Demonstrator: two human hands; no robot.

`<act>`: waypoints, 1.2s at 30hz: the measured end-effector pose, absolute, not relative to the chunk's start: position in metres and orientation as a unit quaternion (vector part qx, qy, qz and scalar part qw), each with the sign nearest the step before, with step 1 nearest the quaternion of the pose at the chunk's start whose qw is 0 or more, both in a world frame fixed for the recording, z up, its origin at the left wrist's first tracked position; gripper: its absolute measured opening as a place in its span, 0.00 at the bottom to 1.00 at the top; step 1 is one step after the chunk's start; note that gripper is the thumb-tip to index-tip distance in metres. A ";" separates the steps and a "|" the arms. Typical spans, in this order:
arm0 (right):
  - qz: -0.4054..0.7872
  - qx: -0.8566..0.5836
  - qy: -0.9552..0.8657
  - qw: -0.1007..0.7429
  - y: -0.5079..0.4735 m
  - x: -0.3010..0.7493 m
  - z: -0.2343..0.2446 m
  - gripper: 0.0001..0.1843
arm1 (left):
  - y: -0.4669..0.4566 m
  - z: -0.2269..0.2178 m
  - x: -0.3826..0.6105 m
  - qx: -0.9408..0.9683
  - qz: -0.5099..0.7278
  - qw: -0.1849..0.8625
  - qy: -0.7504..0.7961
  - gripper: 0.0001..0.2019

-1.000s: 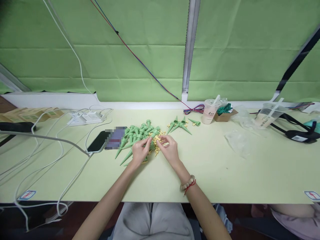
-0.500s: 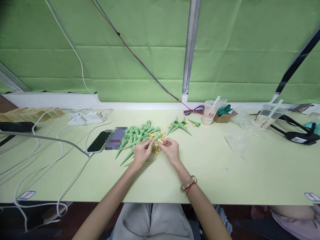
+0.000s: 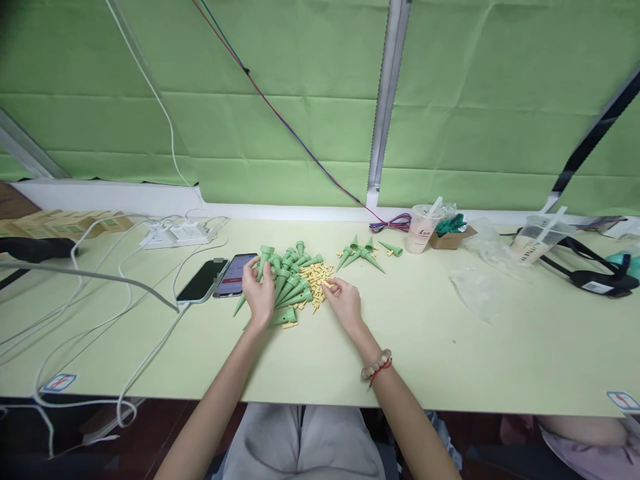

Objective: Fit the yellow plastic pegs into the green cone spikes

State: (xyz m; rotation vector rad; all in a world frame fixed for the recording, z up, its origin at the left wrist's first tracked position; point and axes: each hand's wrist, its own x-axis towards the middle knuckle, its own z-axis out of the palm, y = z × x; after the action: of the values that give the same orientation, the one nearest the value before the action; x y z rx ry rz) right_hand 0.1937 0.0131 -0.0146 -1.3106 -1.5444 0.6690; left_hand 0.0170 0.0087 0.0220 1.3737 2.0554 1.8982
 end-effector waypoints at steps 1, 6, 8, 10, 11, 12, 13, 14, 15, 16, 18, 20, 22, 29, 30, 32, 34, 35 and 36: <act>0.293 -0.530 -0.634 0.481 0.014 0.193 -0.016 0.16 | 0.010 0.021 0.016 0.442 0.594 0.001 0.672 0.15; 0.338 -0.454 -0.653 0.503 0.017 0.192 -0.019 0.23 | 0.011 0.015 0.015 0.471 0.481 -0.038 0.738 0.16; 0.294 -0.469 -0.655 0.515 0.022 0.198 -0.020 0.20 | 0.010 0.014 0.015 0.485 0.459 -0.050 0.743 0.17; 0.210 -0.518 -0.644 0.523 0.029 0.209 -0.022 0.18 | 0.010 0.012 0.015 0.494 0.442 -0.051 0.747 0.17; 0.157 -0.551 -0.636 0.517 0.033 0.216 -0.024 0.19 | 0.011 0.011 0.015 0.498 0.435 -0.047 0.749 0.18; 0.109 -0.590 -0.628 0.496 0.037 0.223 -0.026 0.20 | 0.011 0.010 0.015 0.500 0.427 -0.038 0.753 0.19; 0.071 -0.634 -0.610 0.470 0.041 0.231 -0.028 0.22 | 0.012 0.009 0.015 0.500 0.421 -0.024 0.756 0.19; 0.051 -0.665 -0.599 0.442 0.045 0.238 -0.031 0.23 | 0.013 0.009 0.015 0.500 0.416 -0.007 0.760 0.20; 0.044 -0.690 -0.592 0.414 0.048 0.245 -0.034 0.24 | 0.014 0.008 0.015 0.498 0.413 0.013 0.763 0.20; 0.048 -0.709 -0.588 0.386 0.051 0.251 -0.036 0.24 | 0.015 0.008 0.016 0.495 0.412 0.031 0.764 0.20; 0.072 -0.731 -0.589 0.337 0.056 0.260 -0.042 0.24 | 0.015 0.008 0.017 0.488 0.417 0.048 0.765 0.19; 0.085 -0.730 -0.598 0.318 0.058 0.264 -0.045 0.22 | 0.014 0.010 0.019 0.484 0.440 0.024 0.756 0.18; 0.079 -0.715 -0.612 0.328 0.058 0.265 -0.045 0.18 | 0.011 0.012 0.022 0.494 0.474 -0.019 0.728 0.17; 0.049 -0.691 -0.626 0.358 0.056 0.262 -0.040 0.22 | -0.002 0.012 0.041 0.618 0.520 -0.045 0.588 0.10; 0.044 -0.688 -0.633 0.352 0.056 0.260 -0.041 0.25 | -0.004 0.011 0.044 0.640 0.515 -0.038 0.569 0.09; 0.045 -0.679 -0.656 0.326 0.056 0.257 -0.043 0.24 | -0.007 0.008 0.050 0.681 0.498 -0.023 0.536 0.09; 0.059 -0.667 -0.672 0.316 0.056 0.255 -0.044 0.19 | -0.010 0.005 0.055 0.718 0.475 -0.008 0.508 0.09; 0.066 -0.661 -0.672 0.327 0.055 0.255 -0.043 0.17 | -0.011 0.004 0.057 0.736 0.464 -0.002 0.494 0.09; 0.073 -0.656 -0.668 0.344 0.055 0.256 -0.042 0.15 | -0.011 0.003 0.058 0.751 0.453 0.003 0.480 0.09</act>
State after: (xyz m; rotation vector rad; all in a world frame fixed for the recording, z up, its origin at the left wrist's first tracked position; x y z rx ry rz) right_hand 0.2560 0.0550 -0.0423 -1.7048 -1.7343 0.1897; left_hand 0.0584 -0.0114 0.0027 2.3560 1.5043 1.4197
